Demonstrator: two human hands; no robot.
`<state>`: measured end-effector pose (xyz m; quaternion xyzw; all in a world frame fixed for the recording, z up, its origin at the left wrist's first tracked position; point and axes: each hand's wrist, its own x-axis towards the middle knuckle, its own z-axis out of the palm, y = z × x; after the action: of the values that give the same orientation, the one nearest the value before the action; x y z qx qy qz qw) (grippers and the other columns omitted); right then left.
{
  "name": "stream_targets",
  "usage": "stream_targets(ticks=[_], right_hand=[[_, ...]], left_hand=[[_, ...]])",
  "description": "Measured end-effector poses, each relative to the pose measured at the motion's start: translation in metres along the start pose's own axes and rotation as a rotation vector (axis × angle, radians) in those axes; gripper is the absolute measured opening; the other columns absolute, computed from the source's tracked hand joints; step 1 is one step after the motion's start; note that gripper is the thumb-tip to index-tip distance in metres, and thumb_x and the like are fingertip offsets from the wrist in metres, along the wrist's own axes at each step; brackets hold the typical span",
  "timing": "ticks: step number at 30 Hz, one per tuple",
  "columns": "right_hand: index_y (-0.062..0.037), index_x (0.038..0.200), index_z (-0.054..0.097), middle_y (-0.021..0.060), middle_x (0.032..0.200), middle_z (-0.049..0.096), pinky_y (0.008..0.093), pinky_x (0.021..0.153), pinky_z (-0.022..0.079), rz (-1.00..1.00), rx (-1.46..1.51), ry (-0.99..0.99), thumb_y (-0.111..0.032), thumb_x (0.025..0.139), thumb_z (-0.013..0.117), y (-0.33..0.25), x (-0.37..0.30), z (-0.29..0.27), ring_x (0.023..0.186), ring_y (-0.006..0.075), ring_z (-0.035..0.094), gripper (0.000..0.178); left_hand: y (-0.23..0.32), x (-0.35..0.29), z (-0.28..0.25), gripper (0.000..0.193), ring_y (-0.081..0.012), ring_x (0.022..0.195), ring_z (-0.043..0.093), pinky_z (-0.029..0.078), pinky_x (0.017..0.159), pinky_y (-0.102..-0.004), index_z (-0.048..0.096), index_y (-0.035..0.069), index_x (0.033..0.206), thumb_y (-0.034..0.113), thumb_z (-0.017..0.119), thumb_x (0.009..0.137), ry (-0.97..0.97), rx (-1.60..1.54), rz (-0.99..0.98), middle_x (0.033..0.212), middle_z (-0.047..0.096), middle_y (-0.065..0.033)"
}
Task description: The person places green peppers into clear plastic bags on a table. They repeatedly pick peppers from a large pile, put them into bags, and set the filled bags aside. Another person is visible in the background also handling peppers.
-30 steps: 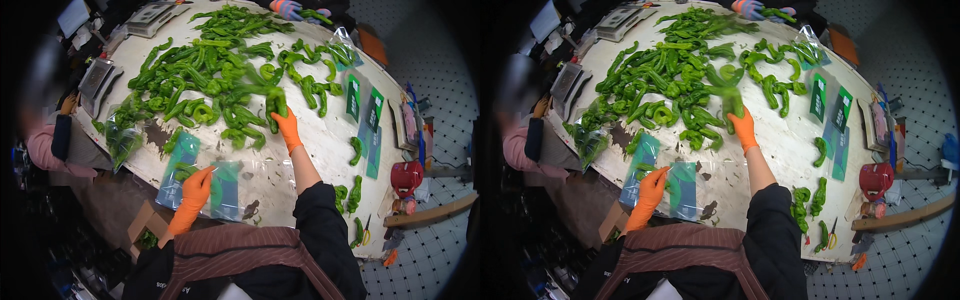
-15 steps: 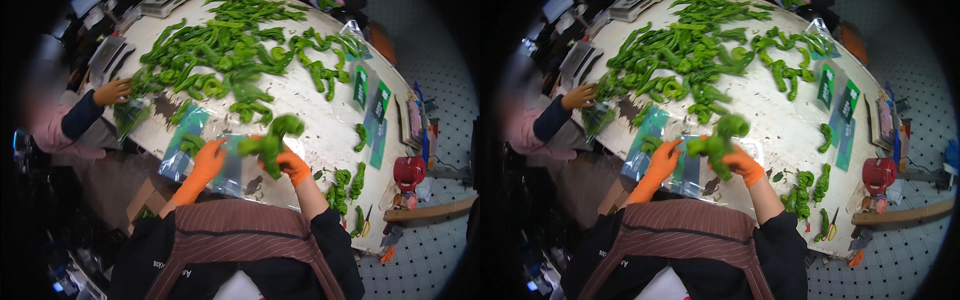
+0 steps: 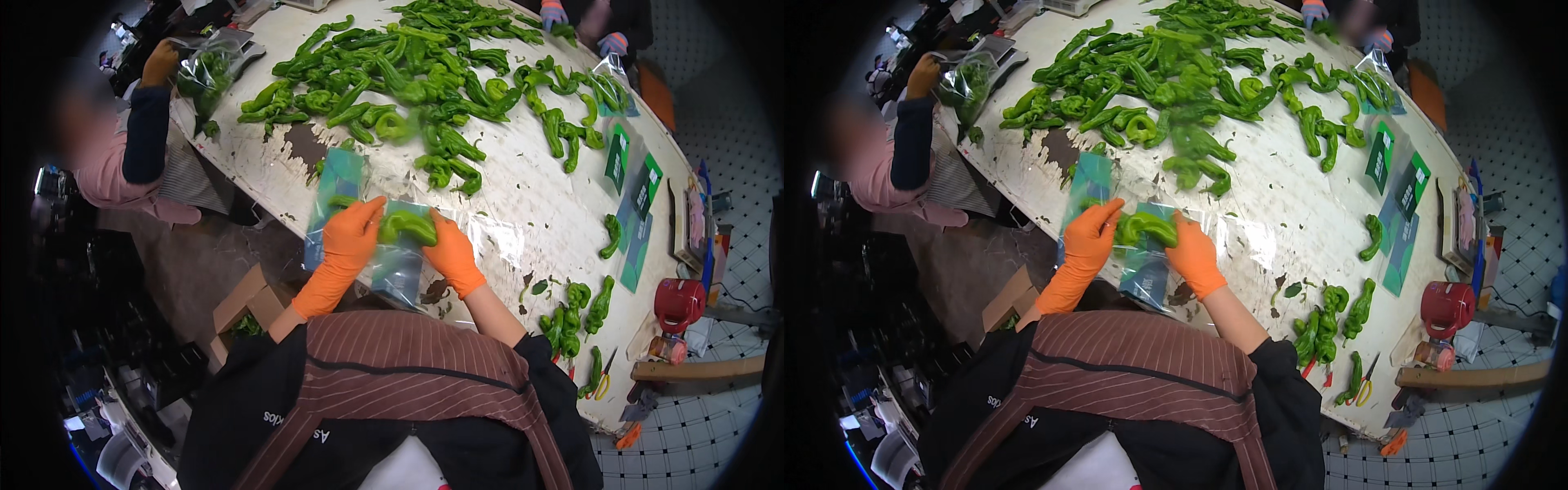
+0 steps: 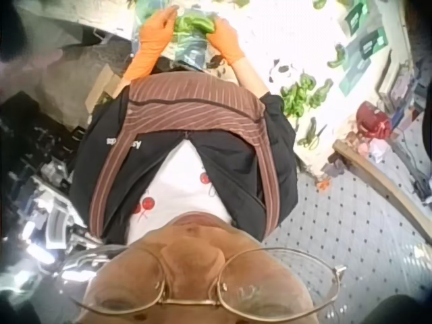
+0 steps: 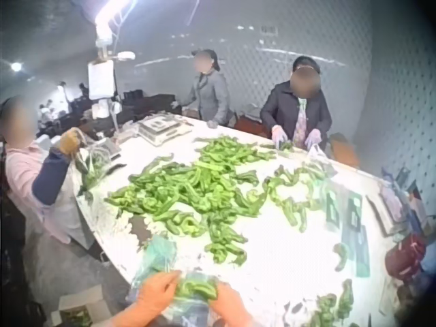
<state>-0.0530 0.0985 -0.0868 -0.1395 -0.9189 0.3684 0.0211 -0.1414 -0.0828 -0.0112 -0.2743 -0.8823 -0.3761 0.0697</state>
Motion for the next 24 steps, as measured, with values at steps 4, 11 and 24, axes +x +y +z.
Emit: stream_targets(ticks=[4,11,24], right_hand=[[-0.0077,0.136,0.042,0.0204,0.112,0.056,0.0439,0.071,0.053,-0.158,-0.124,0.007,-0.012,0.068,0.074,-0.035,-0.007,0.003,0.092,0.0375,0.062,0.076],[-0.0103,0.136,0.038,0.0191,0.113,0.054,0.0448,0.073,0.053,-0.101,-0.110,-0.010,-0.008,0.069,0.072,-0.032,0.019,0.020,0.094,0.0386,0.061,0.076],[-0.0127,0.140,0.043,0.0231,0.120,0.051,0.0458,0.076,0.050,-0.288,-0.033,-0.075,-0.022,0.084,0.056,-0.041,0.071,0.074,0.094,0.0407,0.058,0.058]], left_hand=[[0.003,-0.003,0.010,0.028,-0.0265,0.062,0.059,0.044,0.057,-0.0361,0.069,0.013,0.109,0.009,0.065,0.082,-0.014,0.163,0.148,0.073,0.060,-0.0052],[0.005,0.005,0.010,0.030,-0.0250,0.067,0.060,0.042,0.057,-0.0368,0.069,0.015,0.107,0.010,0.065,0.077,-0.032,0.168,0.203,0.075,0.062,-0.0034],[0.046,-0.006,0.014,0.029,-0.0307,0.078,0.064,0.050,0.068,-0.0362,0.071,0.013,0.105,0.010,0.068,0.077,-0.148,-0.166,0.198,0.089,0.069,-0.0092]])
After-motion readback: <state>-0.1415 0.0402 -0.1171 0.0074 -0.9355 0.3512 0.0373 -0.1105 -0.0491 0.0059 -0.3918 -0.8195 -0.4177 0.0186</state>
